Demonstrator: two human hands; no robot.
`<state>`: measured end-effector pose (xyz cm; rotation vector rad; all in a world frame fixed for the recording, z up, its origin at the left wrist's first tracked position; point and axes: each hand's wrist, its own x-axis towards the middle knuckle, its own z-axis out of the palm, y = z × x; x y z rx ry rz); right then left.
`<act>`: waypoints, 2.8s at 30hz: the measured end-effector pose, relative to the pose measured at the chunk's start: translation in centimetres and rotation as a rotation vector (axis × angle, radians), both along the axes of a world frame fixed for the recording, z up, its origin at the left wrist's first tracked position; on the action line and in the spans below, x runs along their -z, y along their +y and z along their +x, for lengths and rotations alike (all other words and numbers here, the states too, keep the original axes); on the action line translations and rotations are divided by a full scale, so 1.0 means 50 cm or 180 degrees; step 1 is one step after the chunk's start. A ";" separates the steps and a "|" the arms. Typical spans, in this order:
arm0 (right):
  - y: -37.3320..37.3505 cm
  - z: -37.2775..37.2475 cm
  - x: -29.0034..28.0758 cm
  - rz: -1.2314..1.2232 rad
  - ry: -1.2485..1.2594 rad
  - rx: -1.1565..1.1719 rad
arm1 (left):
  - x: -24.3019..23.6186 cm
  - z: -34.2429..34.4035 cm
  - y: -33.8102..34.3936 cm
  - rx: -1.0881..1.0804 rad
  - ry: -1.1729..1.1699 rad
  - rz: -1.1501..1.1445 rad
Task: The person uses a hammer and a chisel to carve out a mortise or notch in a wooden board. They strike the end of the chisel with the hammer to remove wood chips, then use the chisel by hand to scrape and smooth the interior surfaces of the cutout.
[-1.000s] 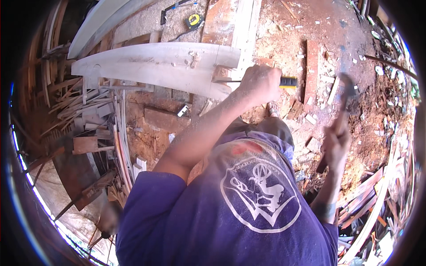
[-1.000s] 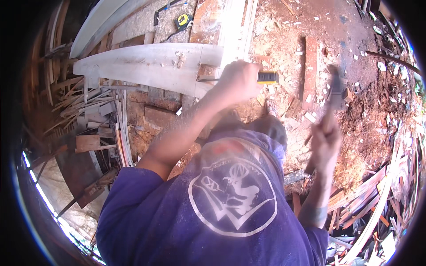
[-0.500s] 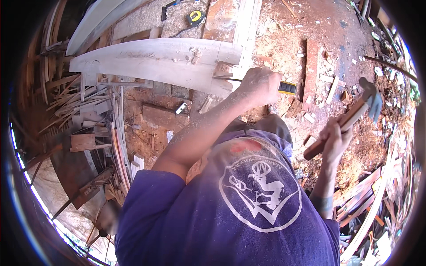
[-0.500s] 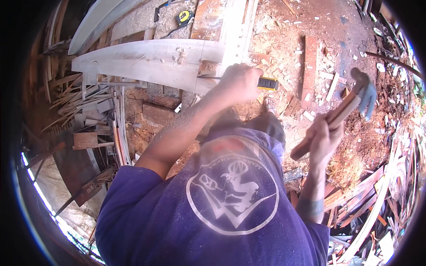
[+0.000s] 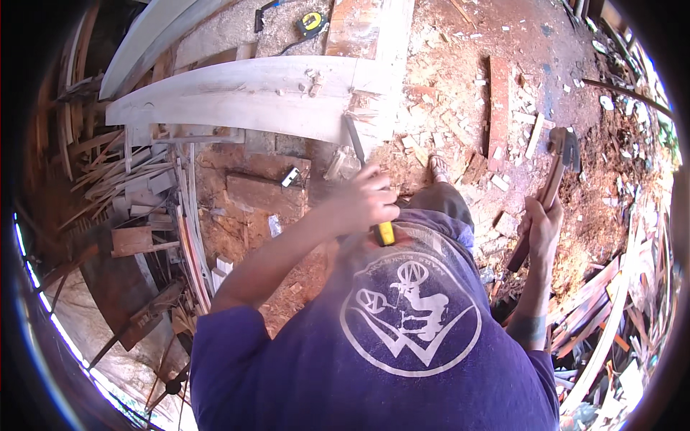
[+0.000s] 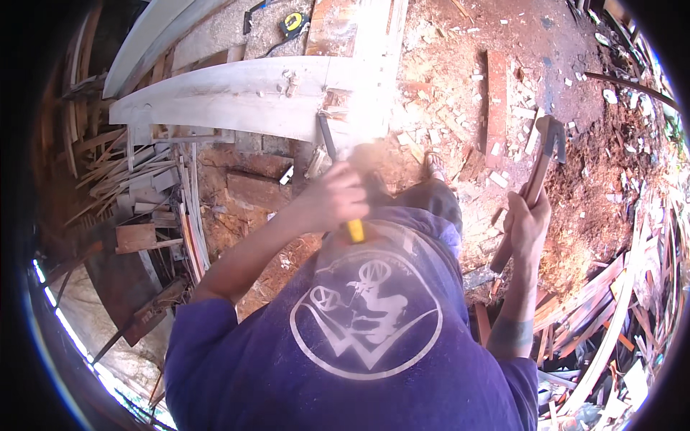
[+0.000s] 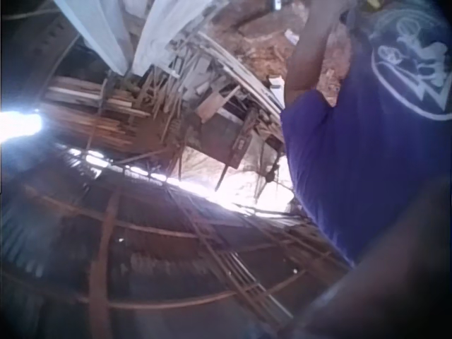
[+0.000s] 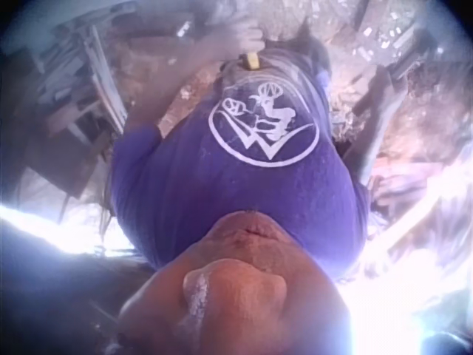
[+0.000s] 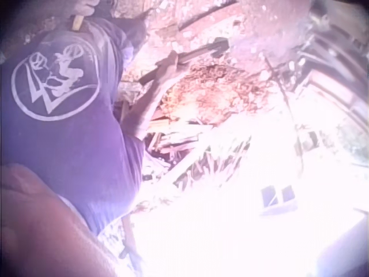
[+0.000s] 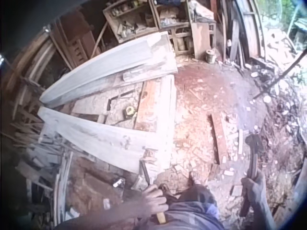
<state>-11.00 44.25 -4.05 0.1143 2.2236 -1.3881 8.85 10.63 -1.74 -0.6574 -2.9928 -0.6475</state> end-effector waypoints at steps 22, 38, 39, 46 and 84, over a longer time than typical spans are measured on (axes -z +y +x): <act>-0.119 0.042 -0.094 -0.0755 -0.0279 -0.0523 | -0.049 -0.114 -0.203 -0.1893 0.0107 0.3769; -0.253 -0.015 -0.218 -0.0116 0.0696 -0.1707 | -0.051 -0.114 -0.194 -0.1707 -0.0149 0.3488; -0.261 -0.012 -0.232 -0.0175 0.0923 -0.1801 | -0.048 -0.114 -0.188 -0.1612 -0.0047 0.3328; -0.340 -0.031 -0.376 -0.0012 0.3014 -0.2409 | -0.050 -0.117 -0.196 -0.1526 -0.0339 0.3624; -0.380 -0.084 -0.380 0.0183 0.3408 -0.2589 | 0.049 -0.117 -0.225 -0.1912 -0.0856 0.3534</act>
